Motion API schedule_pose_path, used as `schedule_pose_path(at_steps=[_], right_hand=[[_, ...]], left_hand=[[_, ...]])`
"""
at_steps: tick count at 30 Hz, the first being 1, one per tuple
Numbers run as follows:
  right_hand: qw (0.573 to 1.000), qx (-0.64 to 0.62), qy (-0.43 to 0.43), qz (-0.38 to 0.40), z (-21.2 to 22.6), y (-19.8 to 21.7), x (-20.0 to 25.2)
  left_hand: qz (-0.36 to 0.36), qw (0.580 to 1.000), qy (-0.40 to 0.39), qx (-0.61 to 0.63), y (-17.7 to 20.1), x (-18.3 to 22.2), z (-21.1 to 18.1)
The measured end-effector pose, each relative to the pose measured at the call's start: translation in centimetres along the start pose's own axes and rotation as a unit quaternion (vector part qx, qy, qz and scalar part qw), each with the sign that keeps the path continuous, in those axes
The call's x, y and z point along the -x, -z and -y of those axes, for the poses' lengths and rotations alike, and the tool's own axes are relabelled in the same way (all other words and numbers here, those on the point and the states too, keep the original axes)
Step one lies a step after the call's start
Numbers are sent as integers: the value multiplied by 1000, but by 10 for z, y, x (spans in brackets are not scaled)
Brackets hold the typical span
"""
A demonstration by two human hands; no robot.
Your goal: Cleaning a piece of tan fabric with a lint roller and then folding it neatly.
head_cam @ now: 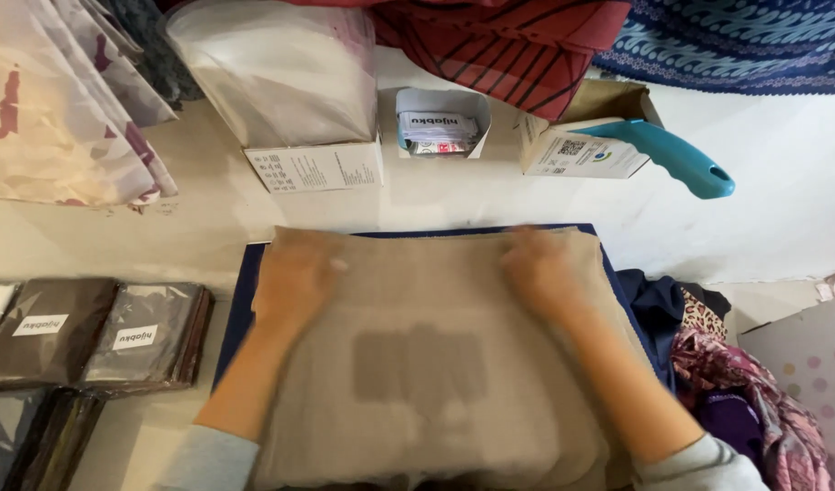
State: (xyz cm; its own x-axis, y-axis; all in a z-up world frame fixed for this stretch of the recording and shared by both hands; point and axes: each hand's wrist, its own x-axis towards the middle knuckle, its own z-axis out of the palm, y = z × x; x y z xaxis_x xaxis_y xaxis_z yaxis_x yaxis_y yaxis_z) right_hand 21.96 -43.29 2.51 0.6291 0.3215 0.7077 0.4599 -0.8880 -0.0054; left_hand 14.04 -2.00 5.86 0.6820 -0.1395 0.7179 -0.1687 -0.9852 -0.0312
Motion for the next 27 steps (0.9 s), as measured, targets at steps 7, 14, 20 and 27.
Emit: schedule_pose_path(at_steps=[7,14,20,27], right_hand=[[966,-22,-92,242,-19,57,8],[917,141,-251,276,1,117,32],[931,-7,-48,362,65,129,103],[880,114,-289,360,-117,95,190]], left_hand=[[301,950,75,43,-24,38,23],[68,996,28,45,20,67,15],[256,965,38,35,59,126,-24],[349,911,219,35,78,155,22]])
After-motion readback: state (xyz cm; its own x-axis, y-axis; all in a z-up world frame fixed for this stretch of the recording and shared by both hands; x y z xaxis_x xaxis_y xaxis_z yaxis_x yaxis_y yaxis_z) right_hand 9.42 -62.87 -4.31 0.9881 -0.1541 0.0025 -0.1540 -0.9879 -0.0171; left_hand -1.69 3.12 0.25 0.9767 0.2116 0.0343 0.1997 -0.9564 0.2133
